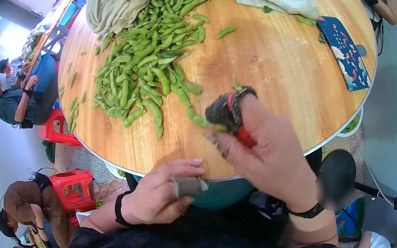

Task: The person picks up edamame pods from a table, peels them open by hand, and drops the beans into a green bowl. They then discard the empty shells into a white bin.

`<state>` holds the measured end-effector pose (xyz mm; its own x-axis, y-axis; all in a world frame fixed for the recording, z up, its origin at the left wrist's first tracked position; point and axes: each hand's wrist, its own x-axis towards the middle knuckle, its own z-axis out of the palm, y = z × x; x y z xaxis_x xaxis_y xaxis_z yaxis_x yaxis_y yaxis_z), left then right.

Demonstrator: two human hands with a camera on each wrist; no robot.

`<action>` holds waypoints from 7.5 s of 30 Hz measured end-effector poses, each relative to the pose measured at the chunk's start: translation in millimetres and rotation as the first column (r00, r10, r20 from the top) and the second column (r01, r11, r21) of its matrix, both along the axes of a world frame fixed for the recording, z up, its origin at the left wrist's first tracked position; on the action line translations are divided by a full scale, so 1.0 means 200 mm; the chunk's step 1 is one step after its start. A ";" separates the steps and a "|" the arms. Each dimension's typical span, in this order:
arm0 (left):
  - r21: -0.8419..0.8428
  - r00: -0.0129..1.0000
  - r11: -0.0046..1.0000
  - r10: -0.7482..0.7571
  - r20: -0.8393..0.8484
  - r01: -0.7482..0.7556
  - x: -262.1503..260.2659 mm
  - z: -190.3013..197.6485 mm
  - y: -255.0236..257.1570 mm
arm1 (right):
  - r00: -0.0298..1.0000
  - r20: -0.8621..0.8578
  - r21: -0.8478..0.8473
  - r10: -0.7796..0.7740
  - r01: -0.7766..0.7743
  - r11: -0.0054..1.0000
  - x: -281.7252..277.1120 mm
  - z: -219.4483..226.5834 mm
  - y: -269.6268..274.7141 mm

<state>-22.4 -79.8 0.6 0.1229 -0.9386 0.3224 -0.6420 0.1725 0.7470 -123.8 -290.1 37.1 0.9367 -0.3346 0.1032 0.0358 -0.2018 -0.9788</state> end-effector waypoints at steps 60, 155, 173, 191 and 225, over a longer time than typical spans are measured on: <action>0.232 -0.048 0.964 0.240 -0.970 0.132 -0.05 0.00 0.36 | 0.891 -0.172 0.726 0.421 -0.173 0.665 -0.06 -0.08 0.59; 0.185 0.963 0.956 0.251 -0.103 -0.229 -0.04 -0.02 0.43 | 0.884 -0.340 -0.018 0.322 -0.349 0.937 -0.05 -0.08 0.61; -0.016 0.882 0.925 0.367 0.294 -0.380 -0.05 0.02 0.44 | 0.920 -0.185 0.460 0.346 -0.230 0.857 -0.06 -0.11 0.67; 0.159 0.951 0.950 0.288 -0.109 -0.269 -0.04 -0.03 0.42 | 0.973 -0.140 -0.104 0.184 -0.199 0.974 -0.02 -0.12 0.69; 0.378 0.712 0.909 0.150 -0.686 0.173 0.06 -0.02 0.37 | 0.901 -0.232 0.396 0.367 -0.257 0.882 -0.06 -0.15 0.63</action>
<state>-11.2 -4.9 -3.1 0.1445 -0.9602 -0.2391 0.0812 -0.2293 0.9700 -135.7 -163.3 6.8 0.9660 0.0180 -0.2578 -0.2580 0.1258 -0.9579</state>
